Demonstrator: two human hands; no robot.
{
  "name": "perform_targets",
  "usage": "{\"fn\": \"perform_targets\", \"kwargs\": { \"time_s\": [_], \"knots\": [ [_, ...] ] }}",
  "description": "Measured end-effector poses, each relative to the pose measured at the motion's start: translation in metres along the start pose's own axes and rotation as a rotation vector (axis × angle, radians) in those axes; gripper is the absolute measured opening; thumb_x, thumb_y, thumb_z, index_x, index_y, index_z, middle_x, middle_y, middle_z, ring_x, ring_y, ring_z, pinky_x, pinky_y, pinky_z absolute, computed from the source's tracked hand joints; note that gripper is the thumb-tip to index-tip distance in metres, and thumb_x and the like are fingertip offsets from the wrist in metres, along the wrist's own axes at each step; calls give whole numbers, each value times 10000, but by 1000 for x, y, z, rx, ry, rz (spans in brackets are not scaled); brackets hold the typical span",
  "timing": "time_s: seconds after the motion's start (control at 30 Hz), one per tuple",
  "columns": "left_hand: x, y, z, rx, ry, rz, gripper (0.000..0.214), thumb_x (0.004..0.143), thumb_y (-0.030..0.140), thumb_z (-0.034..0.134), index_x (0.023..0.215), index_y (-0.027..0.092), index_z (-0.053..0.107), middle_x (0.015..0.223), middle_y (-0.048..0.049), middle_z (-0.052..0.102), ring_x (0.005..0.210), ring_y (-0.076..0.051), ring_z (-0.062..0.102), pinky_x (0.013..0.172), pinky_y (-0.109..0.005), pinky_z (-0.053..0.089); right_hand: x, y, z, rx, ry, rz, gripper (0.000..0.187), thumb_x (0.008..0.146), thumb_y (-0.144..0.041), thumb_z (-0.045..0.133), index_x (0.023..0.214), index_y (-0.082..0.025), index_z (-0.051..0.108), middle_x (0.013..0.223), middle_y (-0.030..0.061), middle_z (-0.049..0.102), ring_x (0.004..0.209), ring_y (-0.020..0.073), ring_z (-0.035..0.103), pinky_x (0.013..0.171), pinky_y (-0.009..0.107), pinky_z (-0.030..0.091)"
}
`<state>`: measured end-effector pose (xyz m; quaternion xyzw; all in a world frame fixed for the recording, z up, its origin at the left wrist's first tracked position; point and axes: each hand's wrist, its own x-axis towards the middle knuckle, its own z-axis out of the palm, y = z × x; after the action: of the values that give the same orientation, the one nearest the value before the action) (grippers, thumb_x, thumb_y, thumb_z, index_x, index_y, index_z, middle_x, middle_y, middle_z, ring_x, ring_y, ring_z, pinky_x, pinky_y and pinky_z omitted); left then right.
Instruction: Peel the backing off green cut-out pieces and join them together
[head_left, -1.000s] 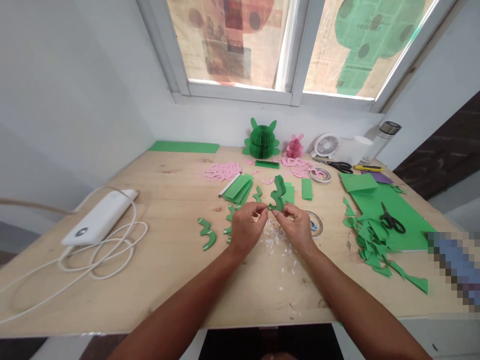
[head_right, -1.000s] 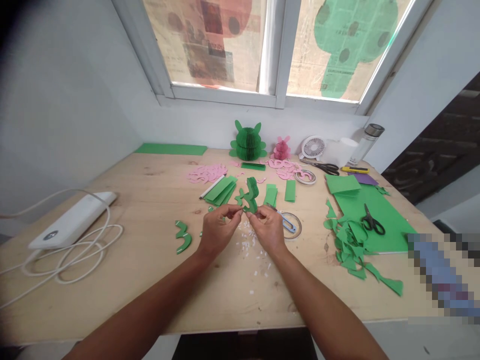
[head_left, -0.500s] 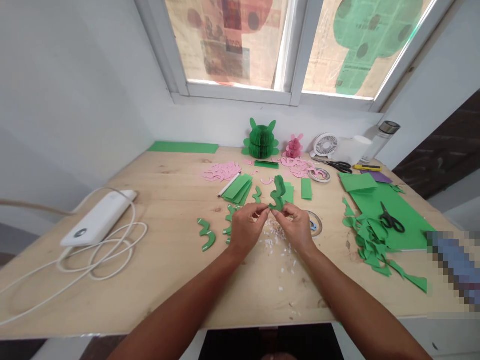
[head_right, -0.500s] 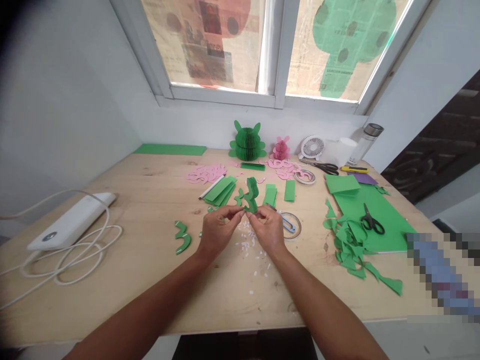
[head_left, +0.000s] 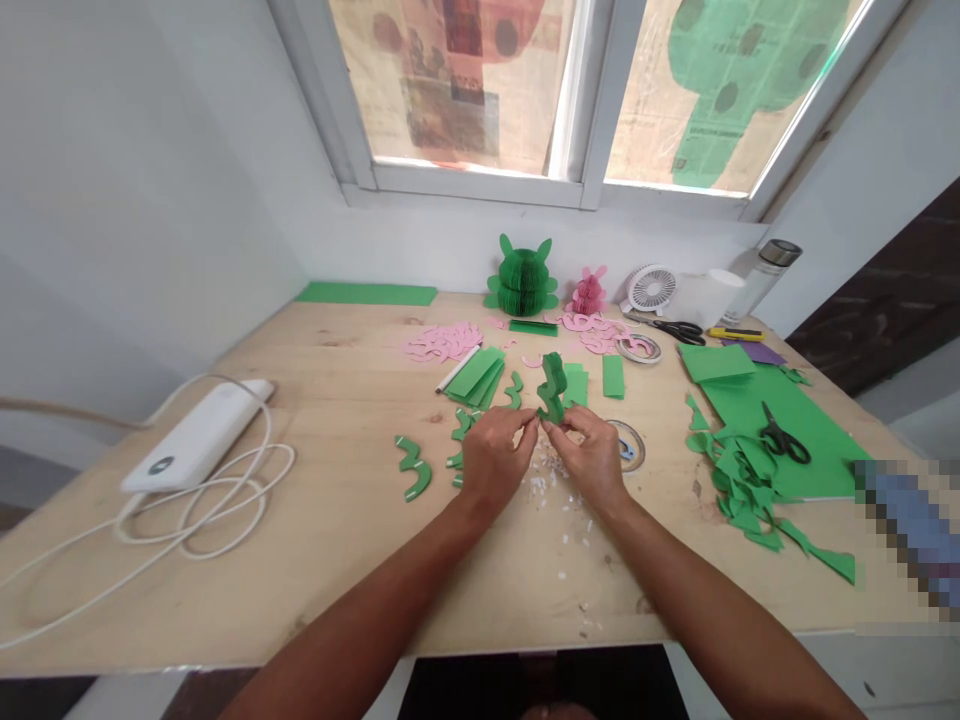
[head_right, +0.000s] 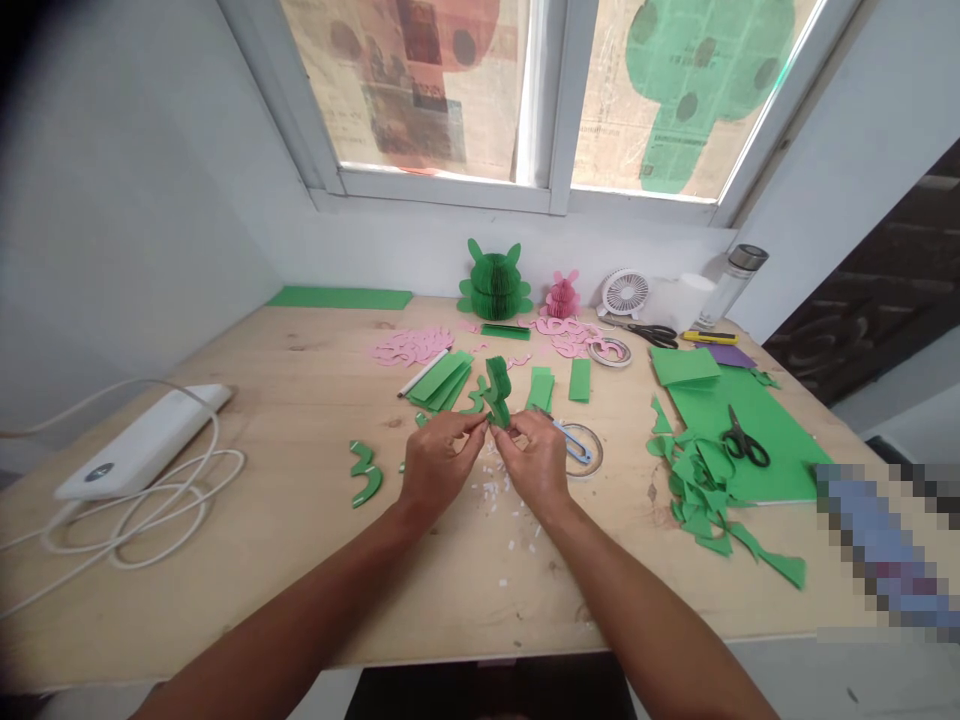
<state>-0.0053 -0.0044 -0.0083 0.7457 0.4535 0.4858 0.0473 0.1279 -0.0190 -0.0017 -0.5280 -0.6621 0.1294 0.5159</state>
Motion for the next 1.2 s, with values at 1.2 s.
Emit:
{"fn": "perform_targets", "kwargs": {
  "time_s": [1.2],
  "knots": [
    [0,-2,2,42,-28,51,118,784,161,539,742,175,648,705,-51,682,688,-174,608,640,-277,459,-1,6,4,-25,4,92,293,756,-292,572,501,-189,471,512,-28,480,533,127,458,586,262,381]
  ]
}}
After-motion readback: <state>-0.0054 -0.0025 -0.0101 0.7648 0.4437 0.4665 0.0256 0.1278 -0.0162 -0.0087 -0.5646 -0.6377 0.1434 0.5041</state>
